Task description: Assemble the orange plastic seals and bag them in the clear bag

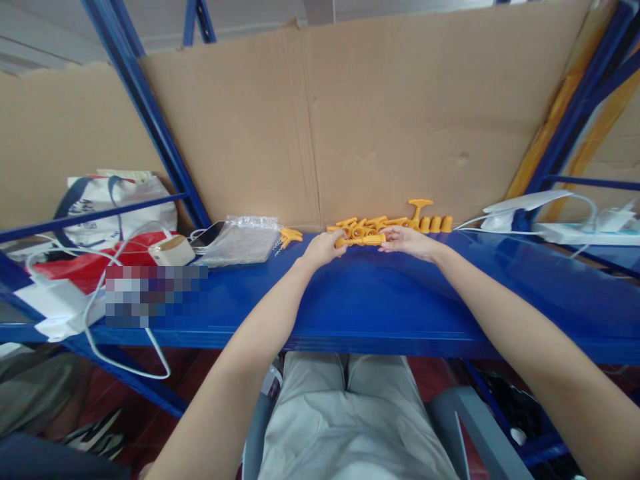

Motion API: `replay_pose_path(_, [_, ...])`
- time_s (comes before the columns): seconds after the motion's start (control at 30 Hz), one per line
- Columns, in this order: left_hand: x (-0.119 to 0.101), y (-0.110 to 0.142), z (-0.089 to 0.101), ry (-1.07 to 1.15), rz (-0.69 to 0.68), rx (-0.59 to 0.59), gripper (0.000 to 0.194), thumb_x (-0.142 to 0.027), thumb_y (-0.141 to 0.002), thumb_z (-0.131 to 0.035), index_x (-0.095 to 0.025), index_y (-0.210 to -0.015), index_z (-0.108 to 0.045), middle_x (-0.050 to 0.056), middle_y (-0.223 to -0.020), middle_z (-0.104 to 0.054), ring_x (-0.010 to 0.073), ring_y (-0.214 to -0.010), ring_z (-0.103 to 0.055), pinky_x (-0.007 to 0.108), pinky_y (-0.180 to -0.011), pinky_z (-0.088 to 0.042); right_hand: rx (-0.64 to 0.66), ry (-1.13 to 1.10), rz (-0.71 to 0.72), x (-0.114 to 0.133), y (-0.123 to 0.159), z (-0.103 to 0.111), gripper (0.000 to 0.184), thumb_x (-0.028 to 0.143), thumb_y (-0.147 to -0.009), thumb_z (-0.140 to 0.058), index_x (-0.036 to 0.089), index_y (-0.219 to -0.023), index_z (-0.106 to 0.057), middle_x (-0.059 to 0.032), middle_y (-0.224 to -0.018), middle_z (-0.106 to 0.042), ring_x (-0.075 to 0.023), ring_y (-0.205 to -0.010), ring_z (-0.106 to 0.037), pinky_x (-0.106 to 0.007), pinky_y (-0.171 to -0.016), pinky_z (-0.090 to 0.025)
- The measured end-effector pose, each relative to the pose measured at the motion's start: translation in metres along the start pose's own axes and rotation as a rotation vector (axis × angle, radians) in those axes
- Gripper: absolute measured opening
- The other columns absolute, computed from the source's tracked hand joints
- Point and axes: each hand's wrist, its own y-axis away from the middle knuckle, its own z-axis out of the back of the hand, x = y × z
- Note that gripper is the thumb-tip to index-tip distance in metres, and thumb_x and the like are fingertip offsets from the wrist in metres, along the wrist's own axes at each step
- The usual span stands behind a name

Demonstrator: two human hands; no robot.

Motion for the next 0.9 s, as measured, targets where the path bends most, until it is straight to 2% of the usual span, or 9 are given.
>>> replay_pose_path(0.13, [0.000, 0.001, 0.001, 0.004, -0.001, -0.018, 0.027, -0.025, -0.089, -0.061, -0.018, -0.115, -0.066, 0.006, -0.092, -0.076, 0.0221, -0.089, -0.071, 0.029, -0.079, -0.052, -0.001, 0.004, -0.031, 0.006, 0.003, -0.001, 0.017, 0.029, -0.085, -0.077, 0.016, -0.090, -0.067, -0.0074, -0.089, -0.075, -0.0152, -0.074, -0.073, -0.032, -0.083, -0.060])
replay_pose_path(0.27, [-0.001, 0.001, 0.000, -0.005, -0.013, -0.055, 0.029, -0.023, -0.088, -0.062, -0.019, -0.117, -0.066, 0.007, -0.100, -0.076, 0.0217, -0.094, -0.071, 0.028, -0.081, -0.052, 0.006, 0.058, -0.135, 0.011, 0.005, -0.007, 0.046, 0.052, -0.096, -0.055, 0.014, -0.074, -0.065, -0.0111, -0.071, -0.073, -0.0133, -0.059, -0.068, -0.023, -0.062, -0.056])
replay_pose_path(0.37, [0.000, 0.001, -0.002, 0.004, -0.017, -0.075, 0.027, -0.024, -0.088, -0.062, -0.019, -0.115, -0.066, 0.006, -0.097, -0.076, 0.0210, -0.092, -0.071, 0.028, -0.080, -0.051, -0.011, 0.092, -0.182, 0.011, 0.003, -0.009, 0.057, 0.060, -0.098, -0.044, 0.013, -0.074, -0.065, -0.0111, -0.065, -0.071, -0.0127, -0.052, -0.064, -0.022, -0.052, -0.051])
replay_pose_path(0.43, [0.001, 0.000, -0.003, 0.015, -0.015, -0.085, 0.027, -0.023, -0.088, -0.062, -0.019, -0.114, -0.066, 0.005, -0.092, -0.076, 0.0204, -0.089, -0.071, 0.027, -0.079, -0.051, 0.021, 0.089, -0.187, 0.010, 0.003, -0.008, 0.057, 0.063, -0.097, -0.042, 0.014, -0.078, -0.065, -0.0113, -0.068, -0.072, -0.0130, -0.054, -0.065, -0.021, -0.051, -0.050])
replay_pose_path(0.5, [0.002, 0.000, -0.004, 0.018, -0.017, -0.095, 0.027, -0.023, -0.087, -0.063, -0.020, -0.114, -0.066, 0.004, -0.090, -0.075, 0.0197, -0.087, -0.071, 0.026, -0.078, -0.051, 0.071, 0.070, -0.164, 0.010, 0.004, -0.006, 0.047, 0.058, -0.096, -0.050, 0.015, -0.086, -0.066, -0.0112, -0.078, -0.075, -0.0135, -0.060, -0.067, -0.022, -0.055, -0.052])
replay_pose_path(0.57, [0.003, -0.001, -0.005, 0.013, -0.022, -0.103, 0.027, -0.023, -0.087, -0.064, -0.020, -0.114, -0.066, 0.004, -0.091, -0.075, 0.0192, -0.088, -0.070, 0.026, -0.077, -0.051, 0.095, 0.047, -0.125, 0.010, 0.006, -0.004, 0.028, 0.045, -0.092, -0.066, 0.017, -0.098, -0.064, -0.0095, -0.089, -0.076, -0.0136, -0.067, -0.069, -0.023, -0.061, -0.055])
replay_pose_path(0.67, [0.003, -0.001, -0.005, -0.008, -0.032, -0.102, 0.028, -0.023, -0.086, -0.064, -0.020, -0.114, -0.066, 0.005, -0.096, -0.076, 0.0198, -0.091, -0.071, 0.026, -0.077, -0.051, 0.073, 0.024, -0.076, 0.010, 0.008, -0.004, 0.028, 0.026, -0.086, -0.075, 0.020, -0.108, -0.059, -0.0071, -0.094, -0.076, -0.0129, -0.068, -0.069, -0.025, -0.065, -0.056])
replay_pose_path(0.77, [0.000, 0.000, -0.004, -0.037, -0.051, -0.106, 0.026, -0.023, -0.086, -0.063, -0.020, -0.112, -0.066, 0.006, -0.101, -0.076, 0.0208, -0.095, -0.071, 0.027, -0.077, -0.051, 0.062, 0.019, -0.081, 0.011, 0.008, -0.007, 0.018, 0.032, -0.091, -0.069, 0.018, -0.096, -0.059, -0.0071, -0.084, -0.076, -0.0123, -0.063, -0.068, -0.025, -0.063, -0.056])
replay_pose_path(0.9, [-0.003, 0.001, -0.003, -0.071, -0.051, -0.107, 0.025, -0.027, -0.088, -0.062, -0.019, -0.111, -0.066, 0.008, -0.100, -0.076, 0.0220, -0.093, -0.071, 0.028, -0.076, -0.052, 0.048, 0.064, -0.126, 0.011, 0.006, -0.012, 0.043, 0.055, -0.097, -0.052, 0.016, -0.079, -0.059, -0.0095, -0.067, -0.072, -0.0124, -0.051, -0.064, -0.022, -0.051, -0.050])
